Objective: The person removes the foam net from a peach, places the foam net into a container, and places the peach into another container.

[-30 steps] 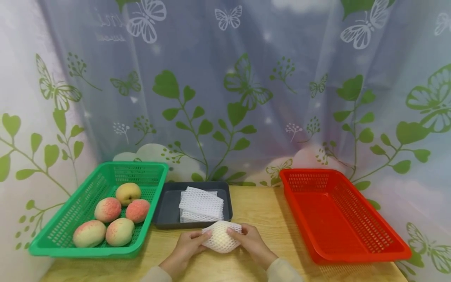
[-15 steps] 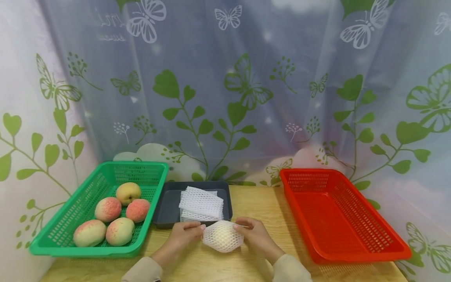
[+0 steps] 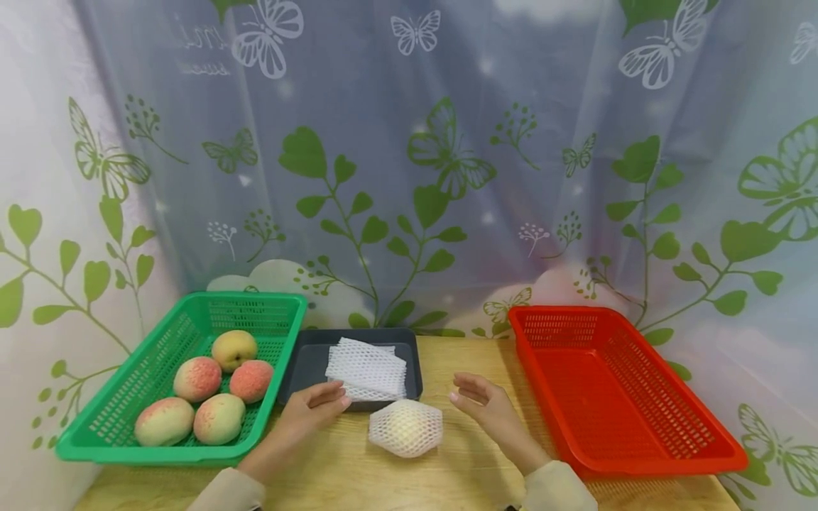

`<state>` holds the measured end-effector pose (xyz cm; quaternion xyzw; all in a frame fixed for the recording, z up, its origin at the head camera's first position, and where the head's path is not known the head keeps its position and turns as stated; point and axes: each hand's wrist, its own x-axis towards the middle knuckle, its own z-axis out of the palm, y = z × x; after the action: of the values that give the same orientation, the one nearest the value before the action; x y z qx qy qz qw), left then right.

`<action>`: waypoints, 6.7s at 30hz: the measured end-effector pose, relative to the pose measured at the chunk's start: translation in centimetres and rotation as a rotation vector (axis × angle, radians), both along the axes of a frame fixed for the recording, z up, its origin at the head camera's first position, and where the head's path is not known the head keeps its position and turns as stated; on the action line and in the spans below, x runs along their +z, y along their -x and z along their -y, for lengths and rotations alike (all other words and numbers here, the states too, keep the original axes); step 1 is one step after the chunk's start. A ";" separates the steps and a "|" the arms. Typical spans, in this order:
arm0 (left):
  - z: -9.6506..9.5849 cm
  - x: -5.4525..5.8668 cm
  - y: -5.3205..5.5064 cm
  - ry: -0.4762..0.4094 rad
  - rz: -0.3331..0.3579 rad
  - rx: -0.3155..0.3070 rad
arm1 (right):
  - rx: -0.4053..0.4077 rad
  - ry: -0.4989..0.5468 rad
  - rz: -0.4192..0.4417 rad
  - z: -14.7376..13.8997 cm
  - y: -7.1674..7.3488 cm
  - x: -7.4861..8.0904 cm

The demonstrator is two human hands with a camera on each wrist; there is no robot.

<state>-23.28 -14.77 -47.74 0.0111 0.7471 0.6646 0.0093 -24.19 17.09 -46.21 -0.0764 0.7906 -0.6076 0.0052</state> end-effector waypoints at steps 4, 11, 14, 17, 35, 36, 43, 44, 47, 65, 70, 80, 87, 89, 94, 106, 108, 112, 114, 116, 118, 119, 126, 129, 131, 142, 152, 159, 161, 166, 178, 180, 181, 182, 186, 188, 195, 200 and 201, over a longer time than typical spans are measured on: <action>0.9 0.3 -0.2 0.014 -0.008 -0.010 | -0.008 -0.012 -0.019 -0.8 -0.4 0.7; 2.0 0.3 -0.9 0.002 0.011 0.003 | -0.025 -0.033 -0.034 -2.1 -0.8 0.9; 2.2 0.2 -1.1 0.007 0.019 0.005 | -0.028 -0.045 -0.026 -2.5 -0.9 0.9; 2.3 0.2 -1.2 0.012 0.027 -0.002 | -0.034 -0.054 -0.019 -2.9 -1.0 0.9; 1.3 -0.1 -0.9 0.010 0.010 -0.029 | -0.009 -0.021 -0.022 -2.3 -0.7 0.4; 1.1 -0.2 -0.8 0.006 0.003 -0.032 | -0.004 -0.013 -0.018 -2.1 -0.6 0.4; -0.9 -0.9 -0.8 0.012 -0.031 -0.109 | 0.034 -0.030 -0.023 0.1 -0.2 -0.6; -1.3 -1.0 -0.8 0.008 -0.030 -0.116 | 0.043 -0.038 -0.020 0.4 -0.2 -0.8; -2.3 -1.5 -0.9 -0.008 -0.037 -0.121 | 0.075 -0.045 -0.002 1.3 -0.2 -1.2; -6.2 -4.2 -0.3 -0.089 0.059 -0.144 | 0.261 -0.069 0.057 3.8 0.5 -4.6; -6.1 -4.3 -0.2 -0.109 0.077 -0.157 | 0.313 -0.069 0.061 3.9 0.6 -4.8; -6.0 -4.7 -0.2 -0.200 0.131 -0.198 | 0.277 -0.096 0.069 4.2 0.6 -4.9; -6.4 -4.8 -0.1 -0.226 0.136 -0.188 | 0.268 -0.077 0.086 3.9 0.7 -4.7; -6.4 -4.8 -0.2 -0.225 0.137 -0.185 | 0.267 -0.065 0.090 4.0 0.6 -4.7; -6.3 -4.3 -0.3 -0.218 0.133 -0.177 | 0.276 -0.029 0.098 4.2 0.4 -4.5; -5.8 -0.2 -0.2 -0.127 0.020 -0.150 | 0.336 0.057 0.116 4.1 0.4 -1.8; -5.8 0.5 -0.3 -0.120 0.009 -0.158 | 0.331 0.049 0.095 4.1 0.5 -1.3; -5.8 1.5 -0.4 -0.121 -0.009 -0.161 | 0.341 0.070 0.081 3.9 0.8 -0.5; -5.7 1.9 -0.5 -0.125 -0.013 -0.161 | 0.361 0.104 0.087 3.7 0.9 -0.3; -5.5 2.1 -0.6 -0.134 -0.010 -0.162 | 0.383 0.147 0.097 3.4 1.0 -0.2; -5.2 2.4 -0.7 -0.145 -0.023 -0.147 | 0.402 0.183 0.110 3.3 1.0 -0.3; -5.0 2.5 -0.8 -0.153 -0.023 -0.135 | 0.408 0.195 0.113 3.2 1.0 -0.3; -3.7 4.2 -0.8 -0.130 -0.041 -0.015 | 0.387 0.214 0.116 3.0 0.9 0.1; -3.4 4.5 -0.9 -0.109 -0.074 -0.059 | 0.386 0.219 0.117 2.9 1.0 0.2; -3.3 4.5 -1.0 -0.083 -0.097 -0.107 | 0.393 0.225 0.120 2.8 1.0 0.3; -3.6 3.6 -0.8 0.060 -0.210 -0.197 | 0.420 0.228 0.129 2.8 0.6 0.3; -4.3 3.1 -0.5 -0.065 -0.237 -0.301 | 0.428 0.217 0.122 2.6 0.8 -0.2; -4.6 2.3 -0.6 -0.125 -0.199 -0.352 | 0.412 0.364 0.150 2.7 0.5 -0.5; -4.7 2.2 -0.6 -0.143 -0.193 -0.349 | 0.401 0.400 0.149 2.8 0.4 -0.6; -4.9 2.1 -0.6 -0.163 -0.184 -0.364 | 0.359 0.454 0.131 2.8 0.4 -0.9; -4.4 2.0 -0.9 -0.077 -0.202 -0.393 | 0.282 0.449 0.159 3.2 0.5 -0.7; -4.4 2.0 -0.9 -0.072 -0.191 -0.387 | 0.279 0.448 0.158 3.2 0.5 -0.7; -4.4 2.1 -1.0 -0.069 -0.188 -0.384 | 0.278 0.449 0.158 3.2 0.5 -0.7; -4.4 2.0 -1.0 -0.069 -0.188 -0.381 | 0.278 0.448 0.155 3.2 0.5 -0.7; -4.4 2.0 -0.9 -0.082 -0.203 -0.364 | 0.274 0.442 0.146 3.3 0.6 -0.5; -4.3 2.1 -0.9 -0.090 -0.217 -0.355 | 0.261 0.433 0.141 3.4 0.7 -0.3; -3.3 3.7 -0.9 -0.053 -0.239 -0.288 | 0.203 0.397 0.123 3.4 1.1 0.6; -2.1 5.3 -0.5 -0.021 -0.215 -0.240 | 0.186 0.406 0.099 3.2 1.8 1.3; -1.7 5.7 -0.5 -0.015 -0.212 -0.234 | 0.180 0.411 0.096 3.2 1.9 1.4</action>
<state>-22.77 -13.04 -42.02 0.1681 0.7325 0.6597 0.0077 -26.13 13.87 -44.83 -0.1171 0.6389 -0.7560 0.0812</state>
